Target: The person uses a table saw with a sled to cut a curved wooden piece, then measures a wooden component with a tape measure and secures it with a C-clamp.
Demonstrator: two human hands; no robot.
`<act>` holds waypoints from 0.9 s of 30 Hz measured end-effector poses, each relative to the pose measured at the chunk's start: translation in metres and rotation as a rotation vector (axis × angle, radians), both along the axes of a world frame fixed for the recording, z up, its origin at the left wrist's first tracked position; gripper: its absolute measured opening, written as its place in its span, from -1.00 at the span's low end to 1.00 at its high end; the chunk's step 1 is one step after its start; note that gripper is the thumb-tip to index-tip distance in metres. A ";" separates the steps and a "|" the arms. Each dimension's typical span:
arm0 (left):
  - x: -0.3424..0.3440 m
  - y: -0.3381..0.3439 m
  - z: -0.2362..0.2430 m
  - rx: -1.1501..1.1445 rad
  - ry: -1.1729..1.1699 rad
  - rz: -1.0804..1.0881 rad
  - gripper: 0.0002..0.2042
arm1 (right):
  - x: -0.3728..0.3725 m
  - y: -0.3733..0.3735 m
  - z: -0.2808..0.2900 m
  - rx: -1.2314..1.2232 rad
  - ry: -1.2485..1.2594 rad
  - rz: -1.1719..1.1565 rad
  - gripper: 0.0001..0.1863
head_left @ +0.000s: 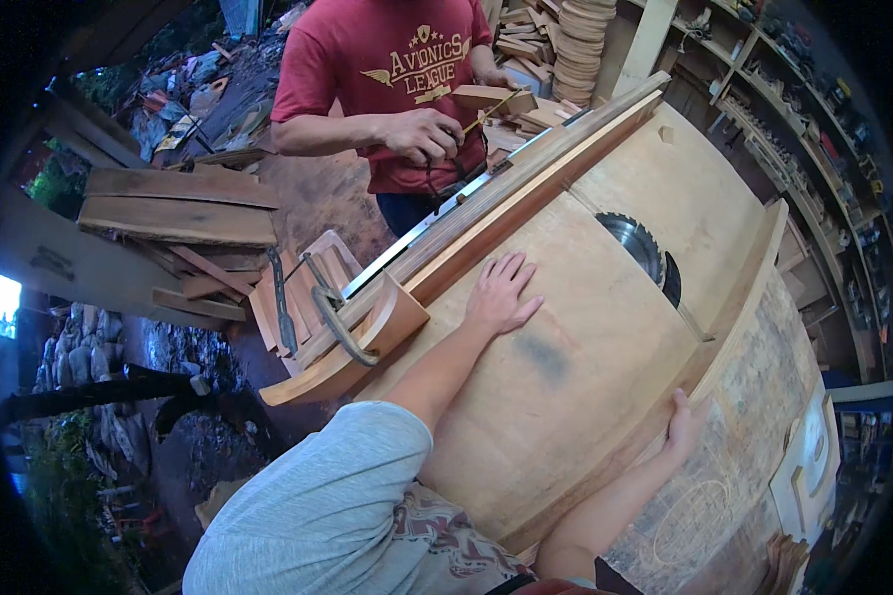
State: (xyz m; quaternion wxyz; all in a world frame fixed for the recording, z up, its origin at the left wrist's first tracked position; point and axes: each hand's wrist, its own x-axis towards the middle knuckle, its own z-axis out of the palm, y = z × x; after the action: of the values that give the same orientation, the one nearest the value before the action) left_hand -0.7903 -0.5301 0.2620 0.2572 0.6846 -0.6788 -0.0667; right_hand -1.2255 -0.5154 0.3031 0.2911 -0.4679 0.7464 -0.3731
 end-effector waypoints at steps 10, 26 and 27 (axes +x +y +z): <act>0.000 -0.001 -0.003 -0.009 -0.022 0.003 -0.39 | 0.010 0.001 0.010 0.026 -0.064 -0.038 -0.09; 0.000 -0.002 -0.003 -0.026 -0.037 0.000 -0.38 | 0.002 0.000 0.002 -0.039 -0.080 0.011 -0.06; 0.000 -0.002 -0.003 -0.030 -0.030 -0.001 -0.38 | 0.002 0.000 0.000 -0.050 -0.030 -0.010 -0.08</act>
State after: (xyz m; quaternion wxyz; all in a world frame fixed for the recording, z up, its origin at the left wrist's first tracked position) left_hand -0.7907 -0.5323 0.2592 0.2573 0.6813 -0.6838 -0.0462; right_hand -1.2240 -0.5156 0.3033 0.2887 -0.4658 0.7346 -0.4001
